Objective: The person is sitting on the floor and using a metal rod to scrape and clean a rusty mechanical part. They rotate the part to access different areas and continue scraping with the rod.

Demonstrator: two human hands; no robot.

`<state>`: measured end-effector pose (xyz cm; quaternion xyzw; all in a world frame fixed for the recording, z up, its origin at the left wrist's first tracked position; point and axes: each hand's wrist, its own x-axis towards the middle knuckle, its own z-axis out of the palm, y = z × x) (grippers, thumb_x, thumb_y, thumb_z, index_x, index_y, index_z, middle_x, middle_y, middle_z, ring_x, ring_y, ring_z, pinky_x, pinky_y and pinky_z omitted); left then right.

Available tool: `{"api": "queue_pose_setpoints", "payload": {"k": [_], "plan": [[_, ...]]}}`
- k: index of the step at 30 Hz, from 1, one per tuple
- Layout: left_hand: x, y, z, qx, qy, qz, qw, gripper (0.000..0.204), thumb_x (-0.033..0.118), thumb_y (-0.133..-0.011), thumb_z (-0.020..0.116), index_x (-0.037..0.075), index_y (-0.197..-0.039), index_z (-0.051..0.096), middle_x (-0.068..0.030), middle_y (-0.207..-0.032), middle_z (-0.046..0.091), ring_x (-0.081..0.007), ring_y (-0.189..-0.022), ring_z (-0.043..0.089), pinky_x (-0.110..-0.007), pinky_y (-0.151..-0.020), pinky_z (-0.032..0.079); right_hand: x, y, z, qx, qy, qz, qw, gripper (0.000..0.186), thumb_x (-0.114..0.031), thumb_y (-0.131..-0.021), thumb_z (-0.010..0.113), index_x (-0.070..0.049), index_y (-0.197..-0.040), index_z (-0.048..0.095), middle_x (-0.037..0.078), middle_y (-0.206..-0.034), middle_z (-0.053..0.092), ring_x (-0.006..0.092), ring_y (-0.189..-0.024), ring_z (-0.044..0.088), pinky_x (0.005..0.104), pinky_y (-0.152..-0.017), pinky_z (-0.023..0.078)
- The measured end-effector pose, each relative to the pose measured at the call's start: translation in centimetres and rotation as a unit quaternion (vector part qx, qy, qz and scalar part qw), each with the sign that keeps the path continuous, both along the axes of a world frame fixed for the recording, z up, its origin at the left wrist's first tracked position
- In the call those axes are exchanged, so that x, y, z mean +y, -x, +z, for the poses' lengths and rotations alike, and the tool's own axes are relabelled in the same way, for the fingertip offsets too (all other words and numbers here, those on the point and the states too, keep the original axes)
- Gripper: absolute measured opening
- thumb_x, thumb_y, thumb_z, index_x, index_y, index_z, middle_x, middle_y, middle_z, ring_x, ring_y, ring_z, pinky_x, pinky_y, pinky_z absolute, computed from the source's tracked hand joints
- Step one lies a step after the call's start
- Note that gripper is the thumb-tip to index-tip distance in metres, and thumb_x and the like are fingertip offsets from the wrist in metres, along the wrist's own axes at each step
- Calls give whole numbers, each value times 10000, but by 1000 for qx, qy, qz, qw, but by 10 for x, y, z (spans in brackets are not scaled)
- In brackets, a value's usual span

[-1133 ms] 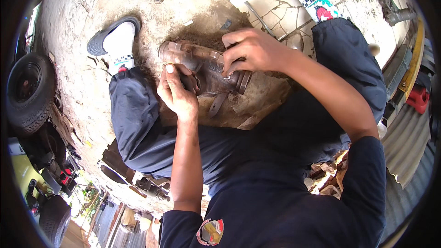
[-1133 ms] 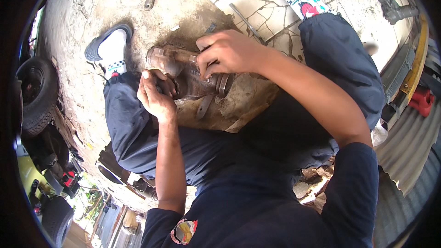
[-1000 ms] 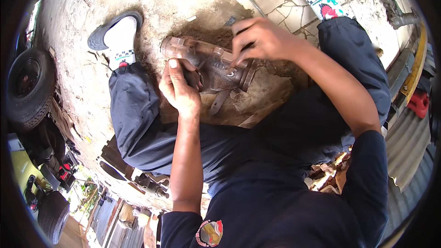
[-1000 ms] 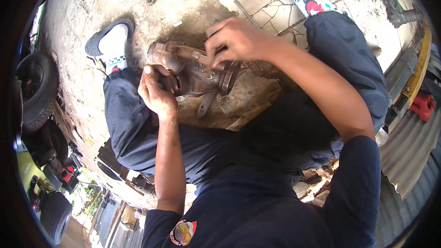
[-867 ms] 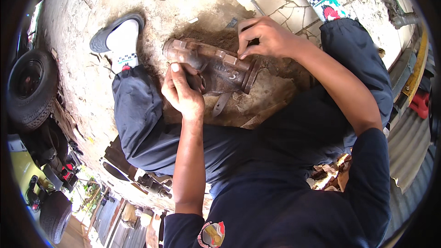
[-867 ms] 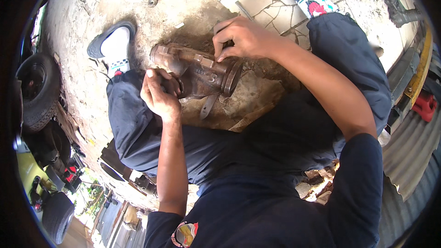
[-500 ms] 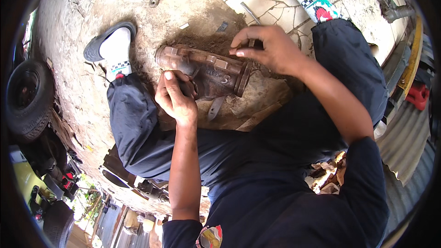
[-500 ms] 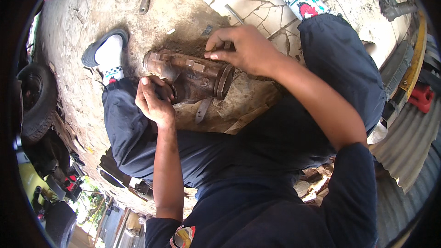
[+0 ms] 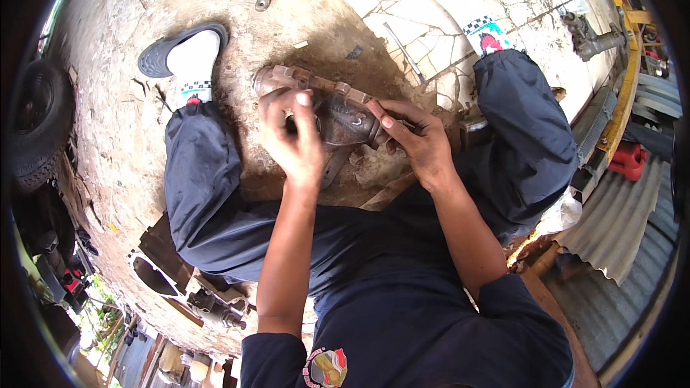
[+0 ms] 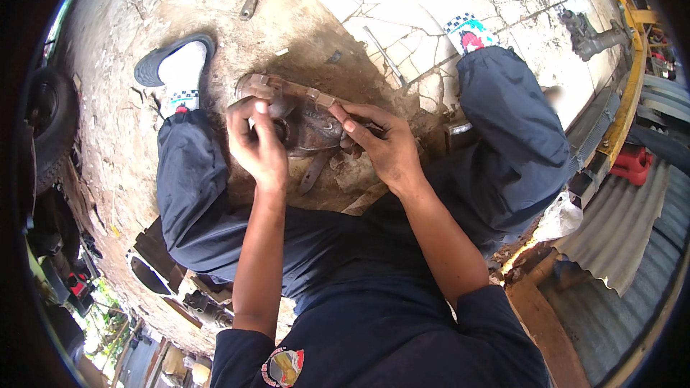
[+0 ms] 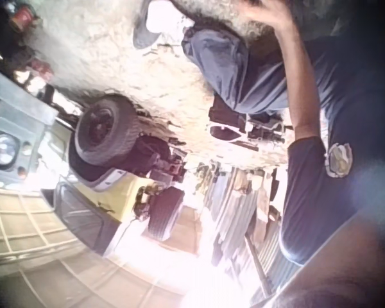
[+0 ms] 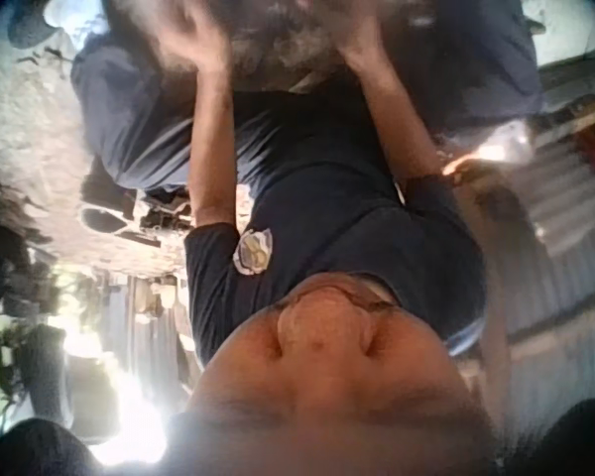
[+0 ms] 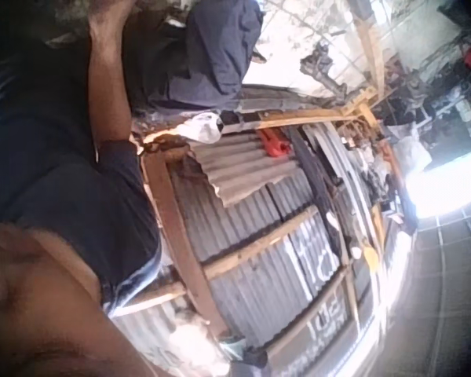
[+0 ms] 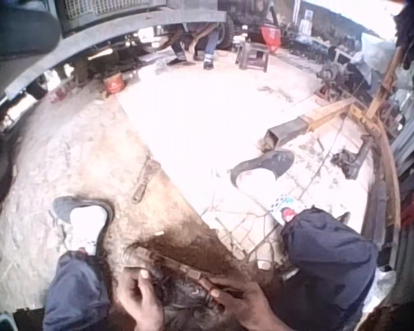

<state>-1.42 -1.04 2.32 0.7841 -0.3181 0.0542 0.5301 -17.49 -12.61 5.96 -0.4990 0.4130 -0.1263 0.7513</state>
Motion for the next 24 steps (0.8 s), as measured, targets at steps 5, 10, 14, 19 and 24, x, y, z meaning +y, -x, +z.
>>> {"api": "queue_pose_setpoints", "payload": {"k": [5,10,14,19,24], "plan": [[8,51,27,-17,3,-71,997,197,47,-937,730,30,-1131,699,-106,-1044,700,-259,-958,655,-385,-900,532,4,6,-7,-42,15,-55,997,193,-33,-941,756,23,-1119,706,101,-1105,747,121,-993,679,264,-851,551],[2,88,9,489,113,-51,863,343,153,-1035,679,-38,-1317,636,-91,-1100,715,-150,-1019,647,-326,-918,545,12,6,-19,-82,61,-80,992,137,-8,-931,759,16,-1047,690,90,-1071,747,138,-1050,695,268,-918,545],[-7,86,0,494,115,-59,860,231,124,-1045,659,-20,-1225,637,-60,-1013,710,-100,-911,633,-265,-859,528,34,12,-37,-67,141,-43,987,169,-66,-959,733,-32,-1125,732,86,-1162,725,152,-1039,677,294,-937,527],[-20,60,23,304,-63,-84,947,145,134,-1009,705,0,-1046,659,-100,-886,712,-137,-811,638,-296,-771,530,31,20,-38,-58,195,-117,972,285,-95,-978,689,-46,-1258,704,65,-1110,676,146,-1015,638,302,-894,527],[-35,61,13,-6,-268,-37,963,167,116,-934,758,-16,-961,660,-206,-903,684,-420,-834,677,-483,-753,538,12,26,-36,-93,48,-205,973,316,-65,-980,666,-27,-1294,665,62,-1132,639,132,-984,634,276,-876,533]]}}
